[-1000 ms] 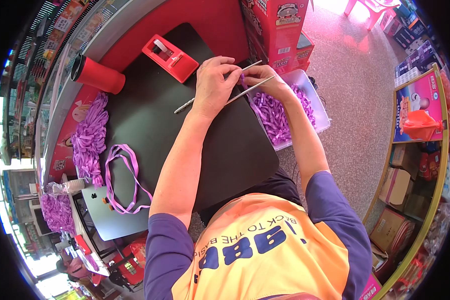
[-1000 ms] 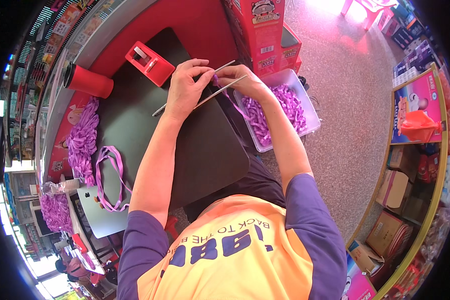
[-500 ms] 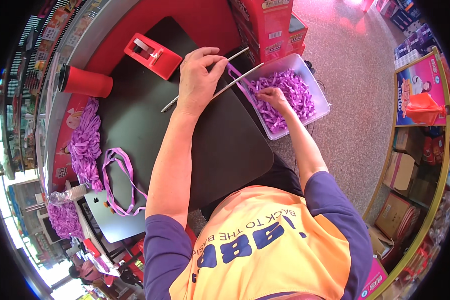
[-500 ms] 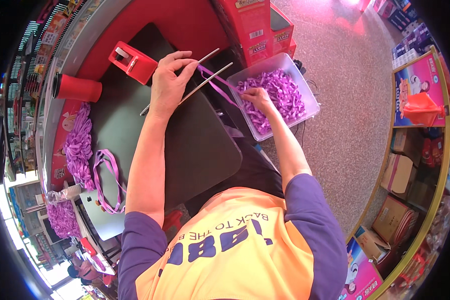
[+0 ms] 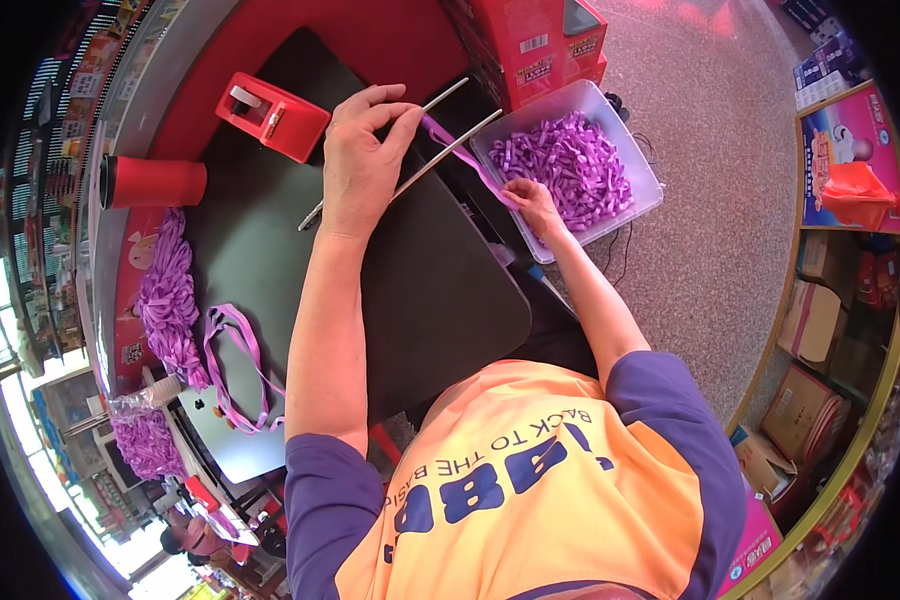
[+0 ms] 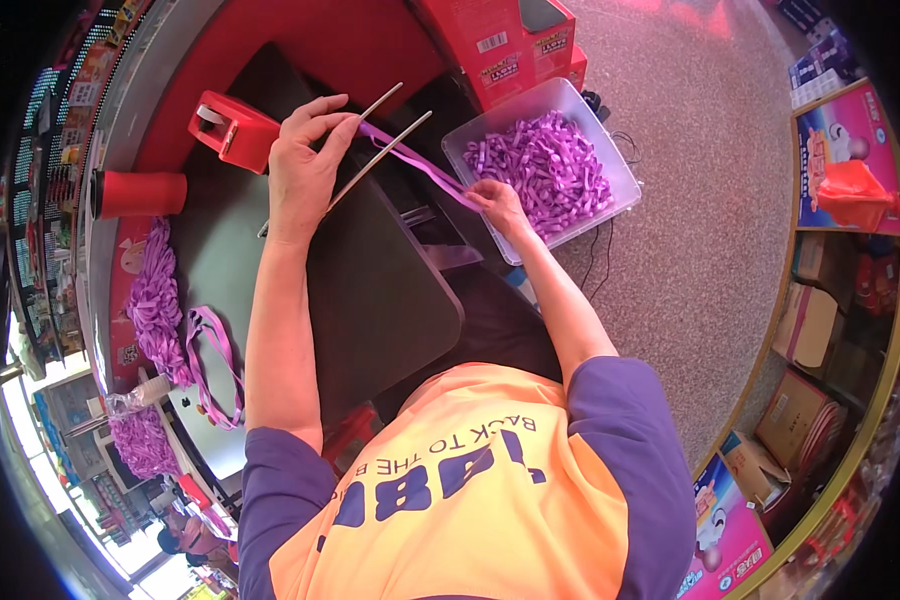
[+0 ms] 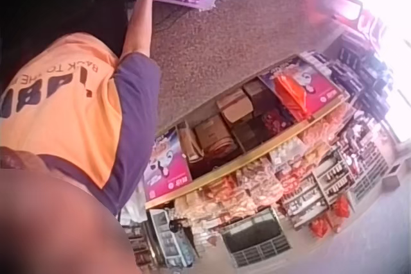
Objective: The person is wrapping pink ribbon around two metal rods and then cutting or processing the loops into small shredded segments.
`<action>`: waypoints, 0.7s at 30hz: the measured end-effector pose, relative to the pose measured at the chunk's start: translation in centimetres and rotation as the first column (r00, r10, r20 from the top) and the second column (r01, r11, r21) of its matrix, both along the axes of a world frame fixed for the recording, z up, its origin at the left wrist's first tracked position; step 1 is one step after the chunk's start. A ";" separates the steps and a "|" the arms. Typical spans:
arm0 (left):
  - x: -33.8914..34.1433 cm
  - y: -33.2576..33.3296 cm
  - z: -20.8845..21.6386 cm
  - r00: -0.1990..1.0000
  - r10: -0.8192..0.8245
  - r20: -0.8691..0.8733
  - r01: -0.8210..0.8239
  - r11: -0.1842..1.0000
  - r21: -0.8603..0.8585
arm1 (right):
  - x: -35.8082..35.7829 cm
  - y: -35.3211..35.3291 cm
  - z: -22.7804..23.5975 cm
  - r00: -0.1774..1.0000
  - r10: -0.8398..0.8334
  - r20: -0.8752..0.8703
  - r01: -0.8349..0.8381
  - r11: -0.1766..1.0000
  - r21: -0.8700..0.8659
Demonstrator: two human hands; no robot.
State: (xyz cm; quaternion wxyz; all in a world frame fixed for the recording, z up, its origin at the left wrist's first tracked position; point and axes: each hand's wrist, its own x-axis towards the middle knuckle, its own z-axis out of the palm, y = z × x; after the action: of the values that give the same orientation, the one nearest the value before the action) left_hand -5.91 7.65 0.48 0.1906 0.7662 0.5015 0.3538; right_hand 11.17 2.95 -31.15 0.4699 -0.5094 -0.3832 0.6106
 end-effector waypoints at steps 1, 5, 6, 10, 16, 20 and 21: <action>0.0 -0.1 0.1 1.000 0.005 -0.003 -0.005 1.000 0.000 | -0.2 -0.1 -0.3 0.993 -0.001 -0.118 0.000 1.000 -0.010; -0.4 -0.1 0.0 1.000 0.022 -0.019 -0.022 1.000 -0.006 | -0.1 -0.9 4.1 0.966 0.040 -0.255 -0.088 0.980 -0.179; -0.4 -0.1 0.0 1.000 0.021 -0.019 -0.021 1.000 -0.008 | 0.0 -0.9 4.5 0.955 0.030 -0.294 -0.088 0.978 -0.187; -0.6 -0.1 -0.1 1.000 0.023 -0.011 -0.023 1.000 -0.013 | 0.3 -1.2 6.5 0.925 0.040 -0.379 -0.113 0.979 -0.172; -0.3 0.0 0.0 0.999 0.022 -0.030 -0.022 1.000 -0.019 | 0.2 -1.3 1.8 0.956 0.043 0.289 -0.068 0.995 0.078; -0.4 0.1 -0.1 1.000 0.016 -0.025 -0.016 1.000 -0.025 | -0.3 -1.1 1.3 0.928 -0.039 0.370 -0.013 0.990 0.137; -0.3 0.1 -0.2 1.000 0.013 -0.024 -0.013 1.000 -0.028 | -0.1 -1.2 0.9 0.928 -0.041 0.371 -0.010 0.991 0.135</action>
State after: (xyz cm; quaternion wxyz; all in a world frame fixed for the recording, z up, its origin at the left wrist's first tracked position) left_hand -6.25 7.75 0.32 0.1928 0.7644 0.5135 0.3387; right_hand 11.04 1.76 -30.25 0.4264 -0.5864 -0.5018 0.4718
